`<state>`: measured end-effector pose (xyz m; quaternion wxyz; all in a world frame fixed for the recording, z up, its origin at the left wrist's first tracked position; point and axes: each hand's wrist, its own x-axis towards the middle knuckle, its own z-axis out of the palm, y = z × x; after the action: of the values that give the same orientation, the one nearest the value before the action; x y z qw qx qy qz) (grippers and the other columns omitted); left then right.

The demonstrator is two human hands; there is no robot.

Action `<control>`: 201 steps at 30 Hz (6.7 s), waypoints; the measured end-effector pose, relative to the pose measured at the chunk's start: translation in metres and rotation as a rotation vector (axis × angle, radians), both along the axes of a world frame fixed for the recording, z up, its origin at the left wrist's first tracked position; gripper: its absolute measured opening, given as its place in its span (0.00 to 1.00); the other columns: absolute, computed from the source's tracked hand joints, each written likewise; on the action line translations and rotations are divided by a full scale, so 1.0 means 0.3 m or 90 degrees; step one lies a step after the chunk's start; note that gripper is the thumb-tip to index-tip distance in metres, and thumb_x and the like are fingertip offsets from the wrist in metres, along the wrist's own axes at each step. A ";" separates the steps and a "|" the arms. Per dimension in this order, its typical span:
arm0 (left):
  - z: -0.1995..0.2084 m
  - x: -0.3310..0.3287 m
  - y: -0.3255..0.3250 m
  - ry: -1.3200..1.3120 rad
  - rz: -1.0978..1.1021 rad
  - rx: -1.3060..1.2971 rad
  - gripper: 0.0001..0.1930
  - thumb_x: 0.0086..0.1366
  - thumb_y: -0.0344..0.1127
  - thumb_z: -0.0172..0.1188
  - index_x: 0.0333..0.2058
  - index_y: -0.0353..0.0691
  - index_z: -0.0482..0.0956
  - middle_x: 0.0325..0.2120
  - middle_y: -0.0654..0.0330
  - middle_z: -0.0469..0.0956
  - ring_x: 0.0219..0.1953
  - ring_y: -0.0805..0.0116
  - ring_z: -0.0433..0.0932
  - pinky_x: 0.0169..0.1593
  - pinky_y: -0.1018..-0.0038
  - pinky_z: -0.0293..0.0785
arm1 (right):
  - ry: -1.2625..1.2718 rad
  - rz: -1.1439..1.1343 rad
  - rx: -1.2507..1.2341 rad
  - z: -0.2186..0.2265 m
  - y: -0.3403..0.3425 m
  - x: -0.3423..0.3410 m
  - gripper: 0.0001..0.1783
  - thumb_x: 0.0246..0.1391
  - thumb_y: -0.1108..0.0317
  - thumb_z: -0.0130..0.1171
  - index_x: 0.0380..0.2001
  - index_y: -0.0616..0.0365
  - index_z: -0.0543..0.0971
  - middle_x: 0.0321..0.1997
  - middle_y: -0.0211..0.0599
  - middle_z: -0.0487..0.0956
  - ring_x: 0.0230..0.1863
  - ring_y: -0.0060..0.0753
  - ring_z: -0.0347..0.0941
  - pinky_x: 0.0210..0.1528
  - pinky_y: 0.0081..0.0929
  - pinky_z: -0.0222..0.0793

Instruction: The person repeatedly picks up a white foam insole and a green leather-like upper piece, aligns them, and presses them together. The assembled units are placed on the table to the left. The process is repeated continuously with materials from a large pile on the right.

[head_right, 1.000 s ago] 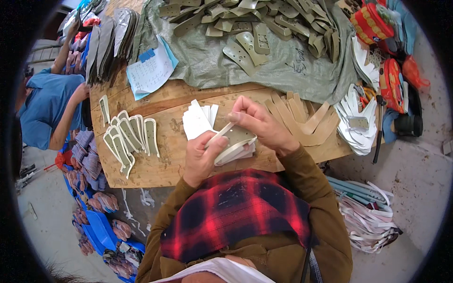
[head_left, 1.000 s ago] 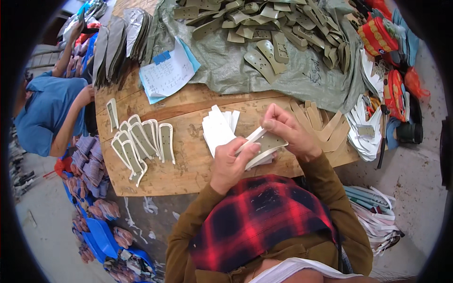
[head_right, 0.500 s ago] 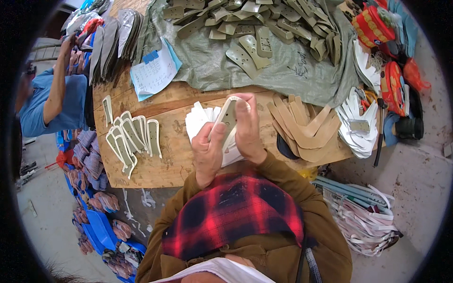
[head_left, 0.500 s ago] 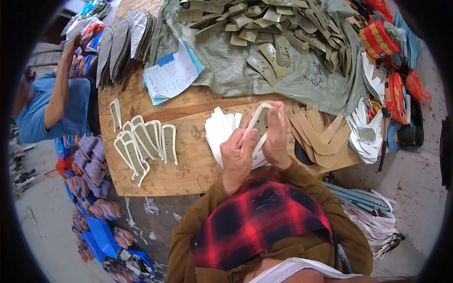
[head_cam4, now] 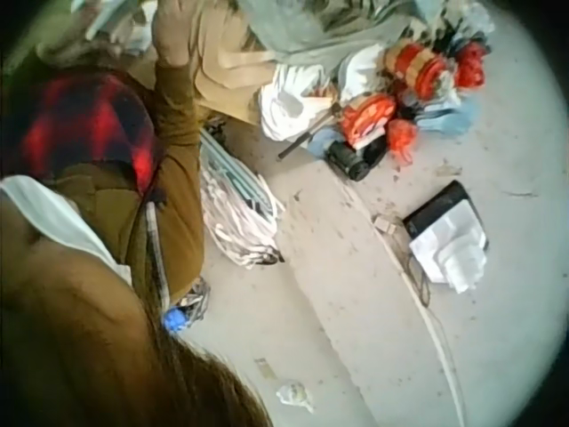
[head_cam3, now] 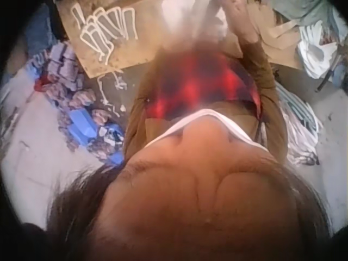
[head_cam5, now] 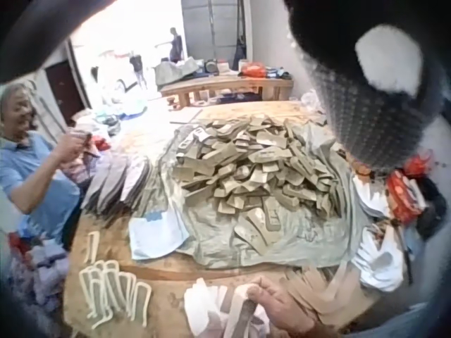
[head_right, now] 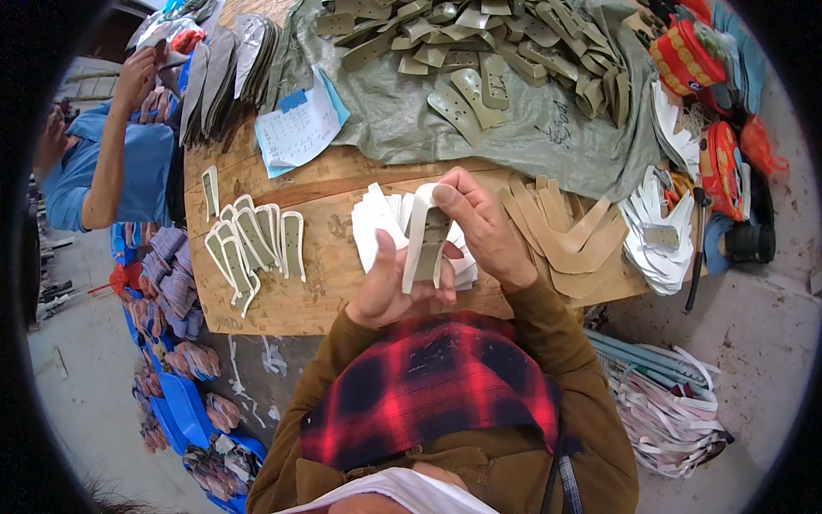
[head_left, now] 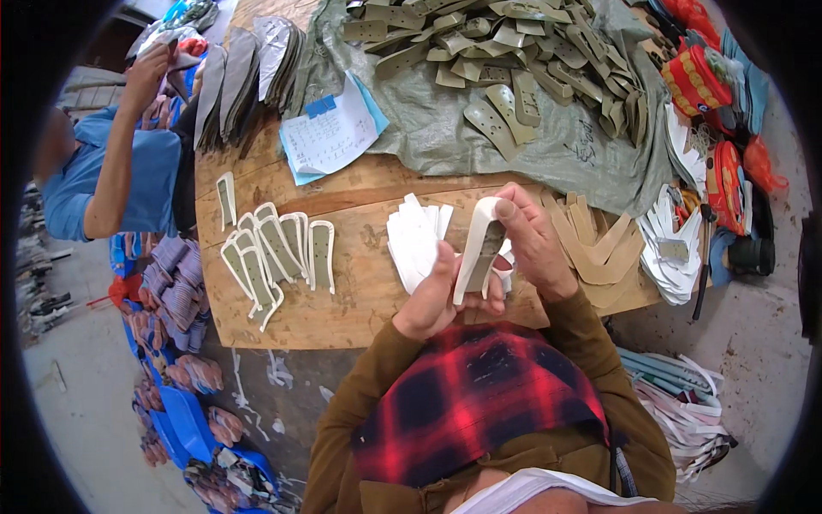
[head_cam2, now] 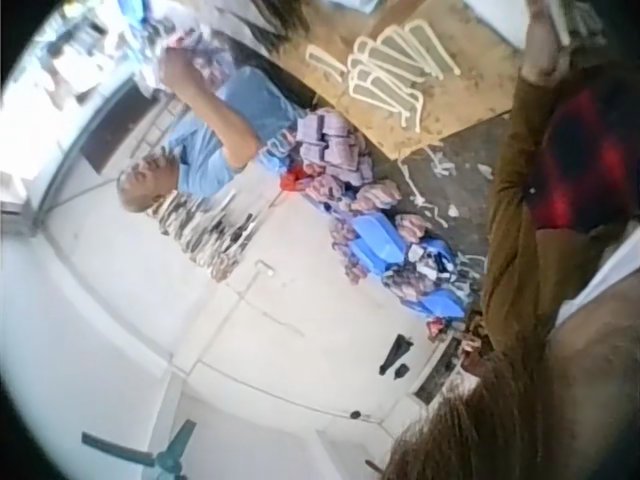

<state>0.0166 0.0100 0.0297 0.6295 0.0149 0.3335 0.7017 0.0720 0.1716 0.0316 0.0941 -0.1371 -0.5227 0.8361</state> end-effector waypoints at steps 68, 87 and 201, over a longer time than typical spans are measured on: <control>-0.046 -0.020 -0.154 0.462 0.100 -0.285 0.14 0.68 0.34 0.58 0.47 0.30 0.77 0.32 0.60 0.81 0.28 0.76 0.76 0.29 0.81 0.72 | -0.108 0.172 0.497 0.004 -0.005 0.027 0.08 0.55 0.68 0.61 0.33 0.59 0.74 0.29 0.32 0.74 0.33 0.30 0.71 0.39 0.27 0.65; -0.033 -0.084 -0.072 0.033 0.268 -0.057 0.15 0.72 0.36 0.52 0.53 0.38 0.72 0.49 0.55 0.77 0.45 0.73 0.78 0.48 0.75 0.80 | -0.338 -0.112 0.804 -0.205 0.634 -0.327 0.33 0.47 0.48 0.64 0.45 0.64 0.66 0.40 0.58 0.78 0.42 0.61 0.75 0.44 0.46 0.68; 0.080 -0.055 -0.006 0.529 0.277 0.011 0.09 0.68 0.33 0.58 0.39 0.32 0.82 0.33 0.62 0.74 0.38 0.74 0.72 0.42 0.77 0.68 | 0.035 0.139 0.387 0.219 0.001 0.078 0.20 0.54 0.70 0.58 0.50 0.65 0.72 0.37 0.49 0.79 0.34 0.48 0.77 0.36 0.37 0.71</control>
<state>-0.0001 0.0082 0.0535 0.2806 0.2297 0.5465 0.7549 0.0953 0.1720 0.0973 0.0545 -0.0228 -0.7573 0.6504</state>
